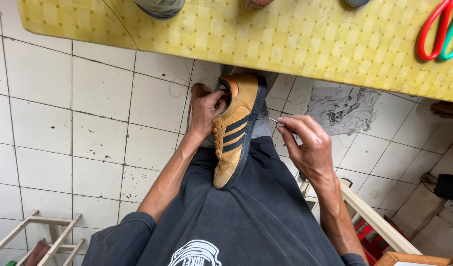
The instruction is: The person holds a tan sneaker on their lap and uses a needle and thread to stitch the side of the shoe. They pull the thread tight after each stitch and use scissors to cut the thread.
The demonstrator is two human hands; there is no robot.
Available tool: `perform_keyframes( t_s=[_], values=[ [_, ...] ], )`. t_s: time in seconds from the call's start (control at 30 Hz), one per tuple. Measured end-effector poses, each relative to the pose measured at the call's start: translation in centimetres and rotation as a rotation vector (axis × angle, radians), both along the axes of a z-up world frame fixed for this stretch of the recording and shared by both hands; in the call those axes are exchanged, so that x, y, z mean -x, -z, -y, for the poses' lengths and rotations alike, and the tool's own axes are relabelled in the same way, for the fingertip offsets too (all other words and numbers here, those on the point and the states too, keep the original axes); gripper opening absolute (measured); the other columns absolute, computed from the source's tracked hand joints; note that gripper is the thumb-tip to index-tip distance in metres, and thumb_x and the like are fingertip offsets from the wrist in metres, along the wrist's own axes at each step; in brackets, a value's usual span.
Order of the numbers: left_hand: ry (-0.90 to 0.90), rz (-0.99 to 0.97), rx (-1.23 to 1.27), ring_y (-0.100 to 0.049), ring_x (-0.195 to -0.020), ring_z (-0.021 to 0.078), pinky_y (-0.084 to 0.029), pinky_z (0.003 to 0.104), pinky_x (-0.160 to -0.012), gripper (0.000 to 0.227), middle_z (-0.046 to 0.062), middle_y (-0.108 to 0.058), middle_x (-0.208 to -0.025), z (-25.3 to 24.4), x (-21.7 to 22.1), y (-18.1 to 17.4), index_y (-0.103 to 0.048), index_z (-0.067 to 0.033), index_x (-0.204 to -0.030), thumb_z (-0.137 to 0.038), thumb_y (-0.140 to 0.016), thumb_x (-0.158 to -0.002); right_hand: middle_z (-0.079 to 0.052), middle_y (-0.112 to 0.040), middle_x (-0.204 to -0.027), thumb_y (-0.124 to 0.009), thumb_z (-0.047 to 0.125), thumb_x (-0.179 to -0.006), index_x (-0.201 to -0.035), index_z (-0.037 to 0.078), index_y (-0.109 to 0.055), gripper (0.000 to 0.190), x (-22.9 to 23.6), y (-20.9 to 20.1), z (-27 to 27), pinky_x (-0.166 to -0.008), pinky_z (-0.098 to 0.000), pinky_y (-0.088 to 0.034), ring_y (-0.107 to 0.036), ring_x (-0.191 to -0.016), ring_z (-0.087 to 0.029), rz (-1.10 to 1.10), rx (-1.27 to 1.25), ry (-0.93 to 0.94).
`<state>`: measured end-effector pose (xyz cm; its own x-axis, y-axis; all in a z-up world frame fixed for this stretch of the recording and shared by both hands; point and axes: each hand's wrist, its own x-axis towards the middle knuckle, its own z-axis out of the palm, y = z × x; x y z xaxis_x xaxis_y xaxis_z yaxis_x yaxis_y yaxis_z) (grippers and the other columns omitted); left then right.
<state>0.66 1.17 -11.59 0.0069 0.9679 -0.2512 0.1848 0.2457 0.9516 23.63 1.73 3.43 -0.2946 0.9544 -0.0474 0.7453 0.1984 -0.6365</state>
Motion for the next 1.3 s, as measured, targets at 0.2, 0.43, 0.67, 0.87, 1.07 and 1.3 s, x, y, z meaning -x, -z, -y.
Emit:
perform_keyframes(
  t_s=[0.2,0.43,0.67,0.87,1.07,1.3],
  values=[
    [-0.017,-0.02,0.001,-0.051,-0.055,0.0183,-0.047,0.034,-0.056,0.011,0.013,-0.053,-0.06,-0.1,-0.2,0.0,-0.067,-0.0151,-0.088,-0.015,-0.057,-0.092,-0.01,-0.058,-0.077,-0.067,0.014,-0.092,-0.119,0.003,-0.065,0.028,0.6,1.5,-0.7,-0.065,-0.0373,-0.046,-0.052,-0.07,-0.019,-0.221,0.407,0.292],
    [0.095,0.038,0.034,-0.054,-0.063,0.014,-0.05,0.035,-0.062,0.01,0.01,-0.062,-0.069,-0.6,0.7,0.1,-0.068,-0.015,-0.095,-0.016,-0.06,-0.09,-0.005,-0.054,-0.055,-0.068,0.016,-0.091,-0.094,0.011,-0.071,0.007,1.0,5.2,-1.3,-0.051,-0.0252,-0.04,-0.049,-0.052,-0.01,-0.326,0.553,0.215],
    [0.279,0.056,0.079,-0.063,-0.07,0.0246,-0.049,0.042,-0.067,0.008,0.017,-0.066,-0.074,-2.0,1.5,-1.5,-0.068,-0.0071,-0.092,-0.008,-0.061,-0.087,-0.006,-0.053,-0.057,-0.061,0.021,-0.094,-0.071,0.01,-0.064,0.026,-0.6,4.1,-2.7,-0.053,-0.0276,-0.037,-0.047,-0.055,-0.015,-0.355,0.685,0.047],
    [0.304,0.027,0.1,-0.064,-0.069,0.0247,-0.049,0.039,-0.067,0.007,0.014,-0.065,-0.071,-2.2,1.3,-1.3,-0.067,-0.0066,-0.087,-0.007,-0.06,-0.087,-0.009,-0.063,-0.075,-0.067,0.024,-0.09,-0.085,0.011,-0.072,0.015,-0.4,2.8,-4.8,-0.064,-0.0404,-0.051,-0.065,-0.07,-0.031,0.311,0.365,-0.278],
    [0.303,0.05,0.112,-0.067,-0.074,0.0269,-0.051,0.04,-0.069,0.009,0.015,-0.068,-0.073,-1.9,1.5,-0.8,-0.068,-0.0061,-0.089,-0.006,-0.059,-0.088,-0.007,-0.069,-0.075,-0.071,0.028,-0.088,-0.097,0.018,-0.077,0.015,0.1,4.2,-5.8,-0.067,-0.0397,-0.051,-0.066,-0.071,-0.029,0.17,0.555,-0.274],
    [0.307,0.008,0.123,-0.064,-0.072,0.0224,-0.051,0.042,-0.067,0.008,0.014,-0.067,-0.074,-1.8,1.5,-0.2,-0.067,-0.0073,-0.088,-0.012,-0.06,-0.088,-0.006,-0.072,-0.074,-0.073,0.027,-0.086,-0.096,0.021,-0.078,0.013,-1.3,6.0,-5.7,-0.068,-0.0378,-0.05,-0.065,-0.069,-0.024,0.06,0.736,-0.203]
  ],
)
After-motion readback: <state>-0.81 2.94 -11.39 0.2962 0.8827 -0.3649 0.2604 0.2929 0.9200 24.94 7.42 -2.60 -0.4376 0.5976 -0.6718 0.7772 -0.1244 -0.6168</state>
